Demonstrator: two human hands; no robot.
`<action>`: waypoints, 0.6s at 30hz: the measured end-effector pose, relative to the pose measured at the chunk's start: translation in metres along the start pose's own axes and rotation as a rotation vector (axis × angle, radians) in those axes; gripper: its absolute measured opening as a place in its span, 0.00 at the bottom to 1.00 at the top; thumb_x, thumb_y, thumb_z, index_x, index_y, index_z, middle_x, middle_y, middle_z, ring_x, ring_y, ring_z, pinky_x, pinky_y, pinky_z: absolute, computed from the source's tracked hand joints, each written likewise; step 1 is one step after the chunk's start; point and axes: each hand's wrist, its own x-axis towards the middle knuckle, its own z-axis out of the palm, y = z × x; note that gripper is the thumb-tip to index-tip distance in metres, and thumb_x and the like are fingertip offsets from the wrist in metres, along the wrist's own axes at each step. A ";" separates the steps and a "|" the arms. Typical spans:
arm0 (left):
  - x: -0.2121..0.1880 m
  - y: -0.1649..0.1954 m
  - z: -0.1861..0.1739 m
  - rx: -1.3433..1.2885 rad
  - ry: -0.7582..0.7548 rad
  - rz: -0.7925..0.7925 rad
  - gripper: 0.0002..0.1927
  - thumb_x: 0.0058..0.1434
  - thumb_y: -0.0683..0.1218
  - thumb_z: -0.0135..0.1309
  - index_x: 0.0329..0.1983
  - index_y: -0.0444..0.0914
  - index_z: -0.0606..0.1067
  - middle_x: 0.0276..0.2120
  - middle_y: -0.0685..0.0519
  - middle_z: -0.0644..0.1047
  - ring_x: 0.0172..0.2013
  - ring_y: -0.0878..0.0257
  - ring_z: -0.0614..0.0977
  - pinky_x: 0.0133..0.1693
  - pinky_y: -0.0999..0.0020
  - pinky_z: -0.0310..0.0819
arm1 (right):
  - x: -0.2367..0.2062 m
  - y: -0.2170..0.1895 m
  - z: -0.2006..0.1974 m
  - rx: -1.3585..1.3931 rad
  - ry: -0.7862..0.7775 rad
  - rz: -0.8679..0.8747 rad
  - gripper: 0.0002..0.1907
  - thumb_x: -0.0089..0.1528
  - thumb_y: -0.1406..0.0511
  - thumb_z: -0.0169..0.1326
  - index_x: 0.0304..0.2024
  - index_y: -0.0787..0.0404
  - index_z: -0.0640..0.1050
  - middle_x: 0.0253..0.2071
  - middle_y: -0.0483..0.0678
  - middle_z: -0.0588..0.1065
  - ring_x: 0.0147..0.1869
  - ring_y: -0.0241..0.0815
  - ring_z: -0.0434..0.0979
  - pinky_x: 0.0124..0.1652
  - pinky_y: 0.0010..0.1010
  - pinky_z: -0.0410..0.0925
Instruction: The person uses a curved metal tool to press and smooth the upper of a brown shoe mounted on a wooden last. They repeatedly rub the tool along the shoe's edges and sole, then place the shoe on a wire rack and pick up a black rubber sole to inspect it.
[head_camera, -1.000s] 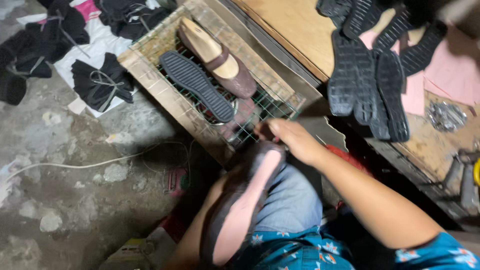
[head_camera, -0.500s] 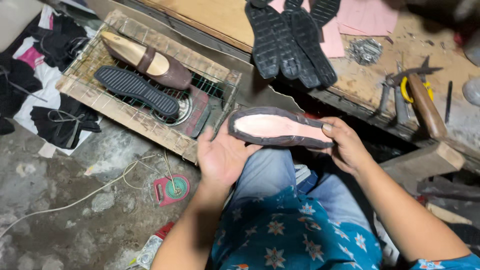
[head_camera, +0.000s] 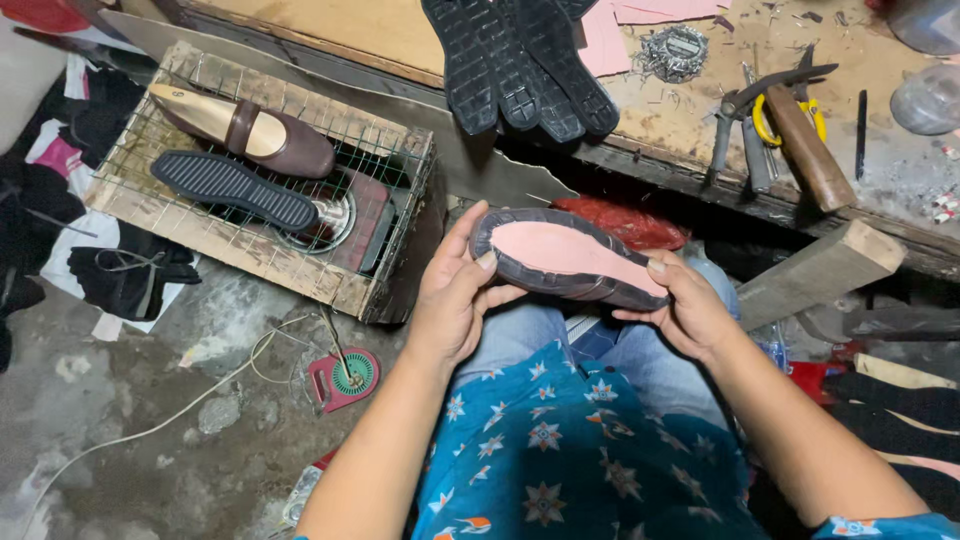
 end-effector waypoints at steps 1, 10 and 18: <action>-0.001 -0.002 0.001 0.036 0.002 0.039 0.32 0.68 0.37 0.45 0.76 0.39 0.58 0.61 0.45 0.72 0.56 0.55 0.78 0.52 0.55 0.78 | -0.002 0.001 0.001 0.012 -0.027 -0.042 0.20 0.66 0.58 0.51 0.56 0.63 0.72 0.50 0.54 0.77 0.51 0.52 0.80 0.48 0.53 0.75; 0.006 -0.001 -0.031 -0.098 0.112 0.162 0.28 0.63 0.40 0.44 0.69 0.35 0.64 0.58 0.44 0.74 0.55 0.52 0.80 0.53 0.51 0.79 | -0.031 -0.038 0.021 0.186 -0.264 -0.162 0.37 0.67 0.56 0.52 0.71 0.74 0.62 0.64 0.61 0.72 0.66 0.53 0.74 0.63 0.46 0.66; -0.023 0.006 0.032 -0.110 -0.228 0.327 0.43 0.66 0.52 0.61 0.76 0.44 0.50 0.70 0.50 0.65 0.71 0.52 0.68 0.68 0.45 0.65 | -0.060 -0.053 0.102 -0.067 -0.371 -0.277 0.55 0.56 0.75 0.61 0.78 0.62 0.43 0.75 0.54 0.55 0.74 0.49 0.63 0.65 0.49 0.64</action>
